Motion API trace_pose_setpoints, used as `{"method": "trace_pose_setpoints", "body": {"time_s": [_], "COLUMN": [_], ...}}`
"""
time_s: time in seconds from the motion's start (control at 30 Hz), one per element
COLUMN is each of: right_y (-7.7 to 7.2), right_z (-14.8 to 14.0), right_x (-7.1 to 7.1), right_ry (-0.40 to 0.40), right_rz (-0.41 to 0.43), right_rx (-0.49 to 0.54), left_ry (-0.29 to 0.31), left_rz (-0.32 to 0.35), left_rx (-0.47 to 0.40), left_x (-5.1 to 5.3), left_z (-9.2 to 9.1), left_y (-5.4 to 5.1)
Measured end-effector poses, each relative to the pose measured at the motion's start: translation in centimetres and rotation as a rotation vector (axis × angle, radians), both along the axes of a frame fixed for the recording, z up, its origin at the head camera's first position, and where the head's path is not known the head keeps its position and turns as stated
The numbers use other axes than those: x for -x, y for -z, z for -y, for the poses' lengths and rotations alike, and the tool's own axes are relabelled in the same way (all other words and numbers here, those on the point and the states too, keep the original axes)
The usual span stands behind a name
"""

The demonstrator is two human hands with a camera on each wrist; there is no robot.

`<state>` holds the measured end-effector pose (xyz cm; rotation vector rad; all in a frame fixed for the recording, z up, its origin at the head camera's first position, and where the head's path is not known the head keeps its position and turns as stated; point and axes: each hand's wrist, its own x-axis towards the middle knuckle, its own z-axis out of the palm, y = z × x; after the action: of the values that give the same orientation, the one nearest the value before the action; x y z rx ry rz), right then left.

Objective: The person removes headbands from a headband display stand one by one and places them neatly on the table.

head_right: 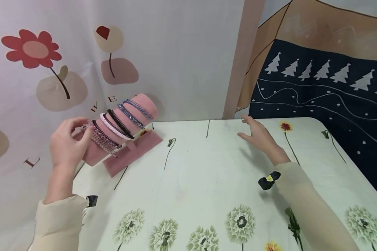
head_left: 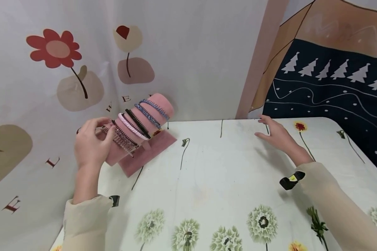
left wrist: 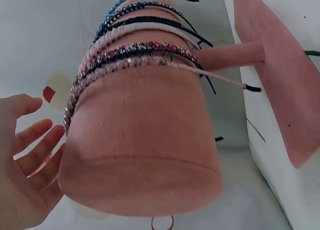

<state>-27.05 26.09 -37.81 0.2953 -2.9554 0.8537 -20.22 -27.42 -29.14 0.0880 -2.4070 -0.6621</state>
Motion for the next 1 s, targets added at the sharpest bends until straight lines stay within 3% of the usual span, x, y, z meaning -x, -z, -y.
{"method": "trace_pose_setpoints", "body": {"time_s": [0.37, 0.77, 1.0], "right_y": [-0.3, 0.1, 0.1], "right_z": [2.3, 4.1, 6.2], "right_x": [1.0, 1.1, 1.4], "right_ry": [-0.052, -0.087, -0.122], "right_rz": [0.019, 0.005, -0.009], "right_rx": [0.014, 0.040, 0.079], "left_ry": [-0.049, -0.030, -0.017], "left_rz": [-0.078, -0.169, -0.185], "left_rx": [-0.089, -0.119, -0.137], "left_x": [-0.7, -0.9, -1.1], "left_z": [1.5, 2.4, 3.2], "left_y": [1.0, 2.3, 3.5]}}
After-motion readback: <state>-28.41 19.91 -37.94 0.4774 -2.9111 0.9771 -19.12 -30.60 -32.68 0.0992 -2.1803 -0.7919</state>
